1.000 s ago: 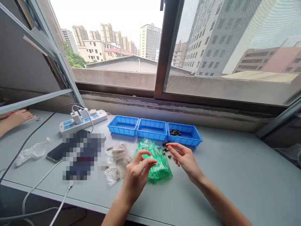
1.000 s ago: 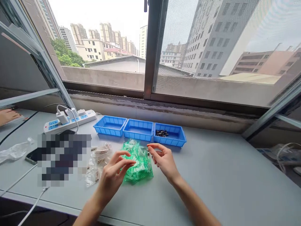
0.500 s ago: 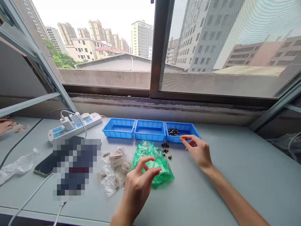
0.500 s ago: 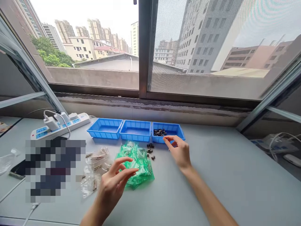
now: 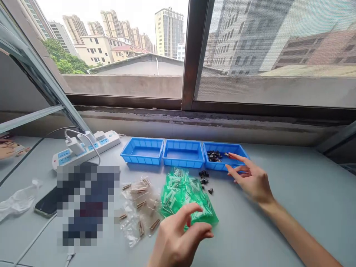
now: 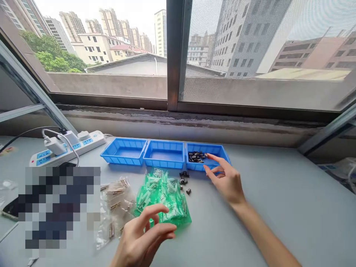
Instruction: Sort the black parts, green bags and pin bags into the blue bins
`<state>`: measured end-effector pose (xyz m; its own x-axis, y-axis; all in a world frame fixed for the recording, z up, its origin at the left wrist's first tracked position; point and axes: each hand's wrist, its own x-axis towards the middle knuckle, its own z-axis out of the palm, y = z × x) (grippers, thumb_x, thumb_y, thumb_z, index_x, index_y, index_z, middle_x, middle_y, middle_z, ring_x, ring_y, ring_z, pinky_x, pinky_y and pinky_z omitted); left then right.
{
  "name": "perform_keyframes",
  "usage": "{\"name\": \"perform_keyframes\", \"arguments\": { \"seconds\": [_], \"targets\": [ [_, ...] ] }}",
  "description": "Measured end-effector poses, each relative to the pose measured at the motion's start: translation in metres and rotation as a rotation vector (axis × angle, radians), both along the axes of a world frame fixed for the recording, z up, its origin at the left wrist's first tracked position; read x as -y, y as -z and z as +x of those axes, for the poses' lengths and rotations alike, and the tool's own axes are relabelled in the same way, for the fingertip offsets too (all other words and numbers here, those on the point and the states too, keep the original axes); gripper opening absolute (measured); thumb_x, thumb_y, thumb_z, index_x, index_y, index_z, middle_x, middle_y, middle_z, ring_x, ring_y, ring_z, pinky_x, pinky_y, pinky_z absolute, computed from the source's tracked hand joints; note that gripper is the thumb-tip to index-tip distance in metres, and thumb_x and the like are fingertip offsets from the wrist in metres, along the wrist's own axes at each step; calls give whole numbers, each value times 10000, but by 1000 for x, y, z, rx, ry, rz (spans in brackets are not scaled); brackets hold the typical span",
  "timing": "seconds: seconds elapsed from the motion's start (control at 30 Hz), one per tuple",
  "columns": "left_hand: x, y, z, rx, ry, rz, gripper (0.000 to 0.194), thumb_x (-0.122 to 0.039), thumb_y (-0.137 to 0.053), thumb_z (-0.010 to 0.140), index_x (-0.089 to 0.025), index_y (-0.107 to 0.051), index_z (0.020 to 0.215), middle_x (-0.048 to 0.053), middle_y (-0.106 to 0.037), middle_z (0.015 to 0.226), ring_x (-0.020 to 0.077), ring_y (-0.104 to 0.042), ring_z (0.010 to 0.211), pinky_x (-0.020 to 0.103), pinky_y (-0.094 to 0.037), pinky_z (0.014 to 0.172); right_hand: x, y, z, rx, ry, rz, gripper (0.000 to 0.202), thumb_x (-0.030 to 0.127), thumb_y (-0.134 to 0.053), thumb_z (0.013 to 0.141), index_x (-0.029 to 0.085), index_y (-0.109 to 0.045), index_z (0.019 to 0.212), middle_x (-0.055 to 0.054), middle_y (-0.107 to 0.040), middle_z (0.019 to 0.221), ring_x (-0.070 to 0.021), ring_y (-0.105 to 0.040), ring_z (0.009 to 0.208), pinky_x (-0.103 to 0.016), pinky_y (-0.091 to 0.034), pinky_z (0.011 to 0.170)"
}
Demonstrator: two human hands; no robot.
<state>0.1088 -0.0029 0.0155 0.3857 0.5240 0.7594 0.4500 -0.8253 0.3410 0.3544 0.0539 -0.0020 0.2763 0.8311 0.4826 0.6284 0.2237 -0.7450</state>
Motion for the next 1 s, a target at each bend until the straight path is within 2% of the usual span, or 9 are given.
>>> {"name": "perform_keyframes", "arguments": {
  "seconds": [0.07, 0.2, 0.3, 0.37, 0.43, 0.6, 0.67, 0.83, 1.0],
  "targets": [
    [0, 4, 2, 45, -11, 16, 279, -203, -413, 970, -200, -624, 787, 37, -629, 867, 71, -541, 539, 178, -446, 459, 2, 1, -2, 47, -29, 26, 363, 461, -635, 803, 228, -667, 1080, -75, -734, 984, -156, -645, 496, -286, -525, 425],
    [0, 3, 2, -10, 68, 24, 316, -191, -441, 954, -183, -618, 693, 55, -651, 870, 74, -564, 533, 179, -453, 452, 8, -4, -11, 187, -107, 77, 197, 422, -608, 818, 262, -723, 811, -40, -742, 796, -134, -567, 439, -283, -473, 426],
    [-1, -3, 2, -43, 113, 15, 410, -300, -473, 949, -163, -571, 575, 74, -662, 835, 76, -581, 528, 177, -472, 464, 9, -7, -15, 225, -240, 14, 217, 427, -608, 807, 258, -719, 728, -51, -735, 796, -124, -519, 423, -281, -427, 406],
    [-1, -5, 2, -28, 120, 20, 470, -419, -486, 923, -160, -549, 536, 84, -670, 826, 83, -591, 529, 181, -485, 474, 9, -5, -15, 234, -321, -30, 215, 437, -632, 790, 251, -723, 731, -41, -722, 737, -117, -484, 410, -279, -425, 428],
    [-1, -6, 2, -40, 115, 9, 472, -455, -490, 908, -163, -562, 544, 84, -679, 843, 89, -602, 542, 187, -499, 498, 8, -2, -14, 257, -382, -85, 223, 452, -657, 772, 245, -729, 734, -30, -701, 679, -115, -462, 408, -275, -419, 445],
    [0, -7, 1, -65, 15, -8, 336, -205, -408, 972, -190, -654, 744, 52, -675, 873, 84, -612, 574, 175, -489, 516, 10, -1, -15, 328, -456, -197, 278, 512, -658, 760, 254, -755, 799, -32, -698, 737, -108, -438, 426, -262, -395, 454],
    [1, -8, 1, -73, -5, -2, 327, -163, -392, 970, -193, -657, 780, 49, -669, 887, 75, -600, 561, 172, -485, 518, 11, -1, -16, 337, -471, -211, 263, 495, -646, 777, 262, -757, 826, -31, -698, 756, -109, -442, 438, -257, -397, 459],
    [2, -10, 2, -88, 11, -19, 391, -376, -461, 946, -180, -596, 635, 53, -662, 909, 82, -577, 544, 205, -478, 497, 13, 0, -19, 341, -506, -203, 189, 381, -601, 823, 262, -742, 864, -24, -698, 789, -111, -453, 455, -255, -415, 474],
    [2, -9, -1, -129, -15, -34, 361, -385, -488, 935, -182, -623, 668, 59, -652, 933, 90, -577, 562, 216, -481, 499, 16, 0, -21, 358, -475, -155, 177, 291, -572, 798, 267, -726, 881, -17, -686, 811, -98, -457, 434, -250, -412, 465]
  ]
}}
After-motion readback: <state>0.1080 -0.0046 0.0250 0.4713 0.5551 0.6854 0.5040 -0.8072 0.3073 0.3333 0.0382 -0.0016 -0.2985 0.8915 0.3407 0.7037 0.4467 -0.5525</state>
